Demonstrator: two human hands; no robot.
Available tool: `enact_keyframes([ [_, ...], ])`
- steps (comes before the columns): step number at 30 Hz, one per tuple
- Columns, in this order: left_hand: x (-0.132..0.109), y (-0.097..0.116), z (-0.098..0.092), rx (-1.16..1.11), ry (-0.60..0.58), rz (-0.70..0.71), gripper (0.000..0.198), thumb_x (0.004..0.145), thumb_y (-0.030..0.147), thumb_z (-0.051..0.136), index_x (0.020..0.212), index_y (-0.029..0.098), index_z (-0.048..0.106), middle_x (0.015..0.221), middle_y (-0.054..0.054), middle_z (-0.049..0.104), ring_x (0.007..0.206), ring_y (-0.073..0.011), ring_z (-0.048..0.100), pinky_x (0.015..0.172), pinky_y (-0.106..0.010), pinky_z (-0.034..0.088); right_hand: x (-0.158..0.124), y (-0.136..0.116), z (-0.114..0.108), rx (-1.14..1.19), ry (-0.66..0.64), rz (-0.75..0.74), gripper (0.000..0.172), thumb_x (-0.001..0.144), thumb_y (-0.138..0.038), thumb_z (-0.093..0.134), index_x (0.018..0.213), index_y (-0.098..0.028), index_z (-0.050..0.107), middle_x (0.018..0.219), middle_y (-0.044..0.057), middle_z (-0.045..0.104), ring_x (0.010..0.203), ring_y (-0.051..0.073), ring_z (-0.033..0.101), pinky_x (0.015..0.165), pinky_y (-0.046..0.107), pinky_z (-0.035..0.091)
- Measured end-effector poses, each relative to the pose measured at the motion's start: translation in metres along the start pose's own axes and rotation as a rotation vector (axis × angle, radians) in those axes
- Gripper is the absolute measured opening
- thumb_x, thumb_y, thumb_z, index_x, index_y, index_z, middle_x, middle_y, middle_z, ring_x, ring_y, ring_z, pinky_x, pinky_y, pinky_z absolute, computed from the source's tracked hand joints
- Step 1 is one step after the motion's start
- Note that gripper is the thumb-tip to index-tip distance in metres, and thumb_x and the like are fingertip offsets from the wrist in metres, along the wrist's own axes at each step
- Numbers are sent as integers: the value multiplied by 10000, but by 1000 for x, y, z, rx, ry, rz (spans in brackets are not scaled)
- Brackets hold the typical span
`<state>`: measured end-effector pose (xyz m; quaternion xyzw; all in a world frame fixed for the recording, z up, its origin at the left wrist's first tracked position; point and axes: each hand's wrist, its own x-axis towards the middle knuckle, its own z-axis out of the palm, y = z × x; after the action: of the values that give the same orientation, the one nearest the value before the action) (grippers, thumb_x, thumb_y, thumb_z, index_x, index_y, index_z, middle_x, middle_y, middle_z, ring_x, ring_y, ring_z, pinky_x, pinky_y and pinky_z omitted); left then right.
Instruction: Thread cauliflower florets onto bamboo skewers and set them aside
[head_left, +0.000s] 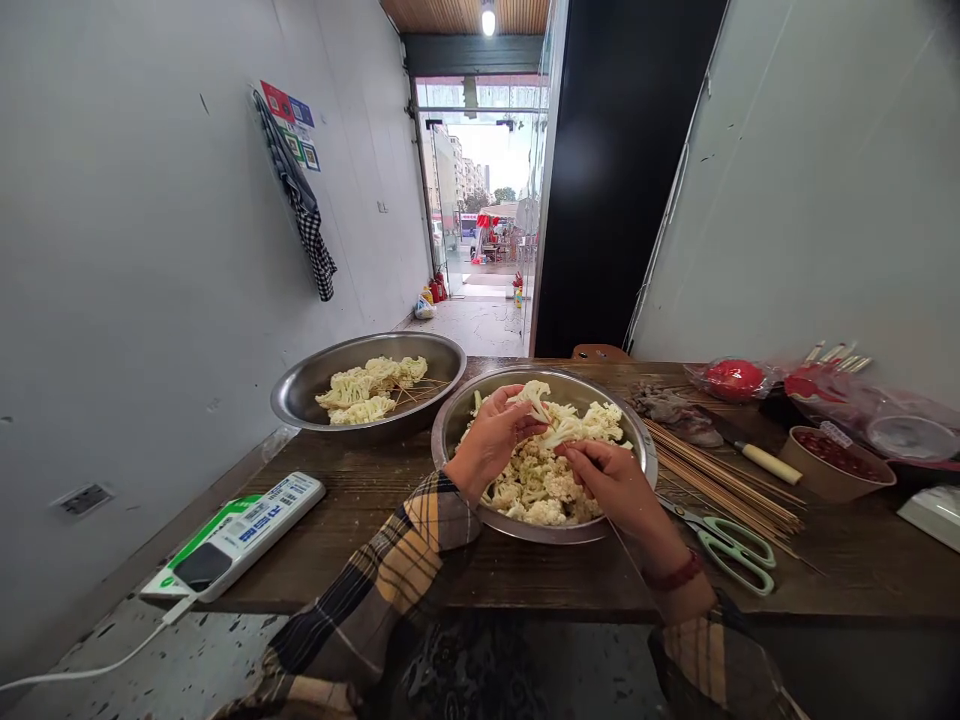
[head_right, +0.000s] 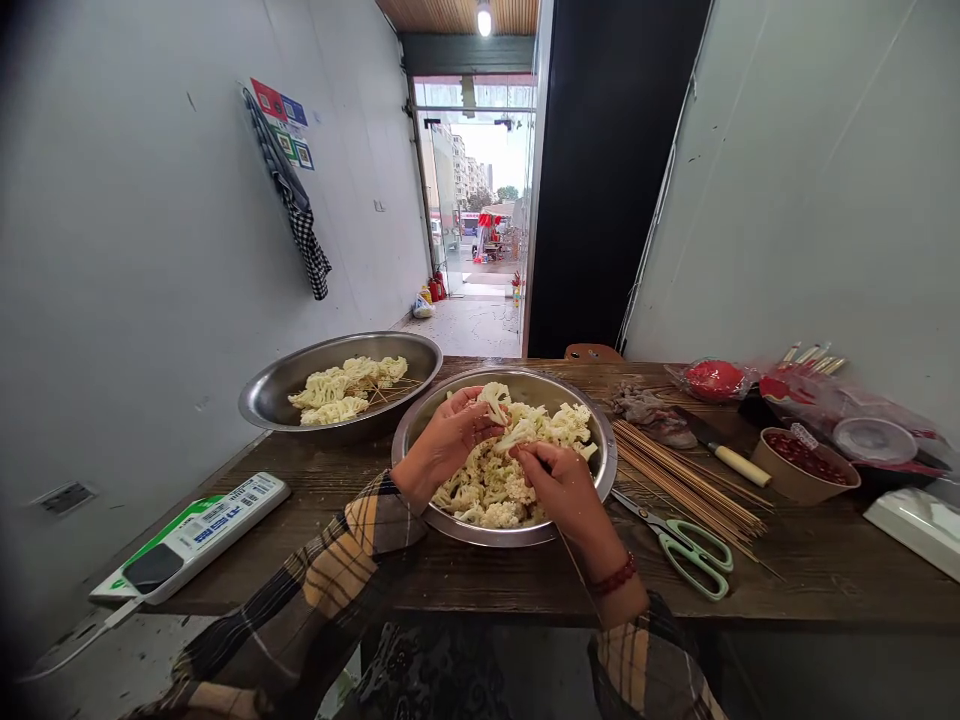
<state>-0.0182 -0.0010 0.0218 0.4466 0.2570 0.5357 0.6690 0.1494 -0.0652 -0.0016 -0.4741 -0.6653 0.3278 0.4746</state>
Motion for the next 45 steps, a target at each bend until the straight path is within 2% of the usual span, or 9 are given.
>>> enact_keyframes([
  [9, -2, 2, -1, -2, 43, 28, 399, 659, 182, 742, 1021, 166, 575, 859, -24, 651, 736, -137, 629, 716, -295, 508, -1, -4, 0, -34, 1, 28, 419, 869, -494, 493, 715, -140, 657, 549, -15, 486, 502, 100, 423, 469, 221, 331],
  [13, 1, 0, -3, 85, 68, 71, 241, 664, 158, 719, 895, 144, 652, 830, -16, 636, 683, -73, 557, 604, -187, 422, -2, -4, 1, -13, 9, 44, 424, 865, -500, 493, 758, -129, 670, 558, -15, 480, 501, 99, 413, 467, 225, 329],
  [17, 0, 1, -2, 93, 81, 63, 258, 638, 122, 717, 886, 158, 655, 717, 22, 589, 580, -45, 499, 479, -170, 304, -2, -3, 1, -1, 21, 49, 416, 858, -494, 508, 860, -121, 694, 575, -13, 494, 513, 105, 427, 471, 226, 342],
  [22, -2, 1, -2, 47, -18, 33, 281, 668, 210, 734, 912, 153, 607, 735, 2, 611, 647, -100, 591, 591, -217, 420, -1, -1, 1, 0, 21, 45, 404, 858, -480, 510, 859, -122, 697, 575, -11, 500, 515, 107, 429, 473, 226, 338],
  [27, -3, 1, 0, 115, -14, 29, 261, 659, 205, 736, 859, 136, 584, 728, -3, 609, 625, -93, 592, 544, -200, 395, -1, -2, 1, -21, 24, 32, 419, 857, -499, 501, 776, -129, 679, 573, -9, 498, 515, 106, 431, 470, 224, 339],
  [34, -7, 6, 6, 62, -67, 1, 437, 688, 235, 741, 1084, 169, 569, 766, -13, 637, 694, -119, 622, 707, -266, 477, -1, -5, 1, -31, 31, 24, 419, 857, -503, 502, 737, -135, 664, 563, -18, 482, 516, 103, 424, 483, 226, 335],
  [37, -6, 5, 5, 11, -63, 23, 322, 732, 337, 710, 980, 152, 620, 814, -28, 633, 702, -124, 619, 731, -291, 485, -2, -7, 1, -29, 23, 25, 423, 860, -508, 495, 728, -138, 653, 565, -22, 476, 506, 100, 416, 473, 226, 328],
  [41, -4, 3, 2, -25, -26, 60, 235, 702, 311, 742, 818, 136, 636, 861, -27, 624, 740, -119, 616, 765, -290, 483, -2, -7, 1, -35, 9, 32, 424, 863, -510, 492, 730, -137, 645, 571, -23, 470, 503, 97, 418, 471, 224, 326],
  [45, -3, 4, 1, -100, 14, 71, 216, 711, 285, 732, 828, 143, 619, 849, -17, 612, 764, -129, 625, 792, -307, 494, -1, -4, 1, -37, 14, 30, 429, 861, -513, 497, 732, -135, 653, 571, -17, 483, 508, 97, 419, 466, 219, 328],
])
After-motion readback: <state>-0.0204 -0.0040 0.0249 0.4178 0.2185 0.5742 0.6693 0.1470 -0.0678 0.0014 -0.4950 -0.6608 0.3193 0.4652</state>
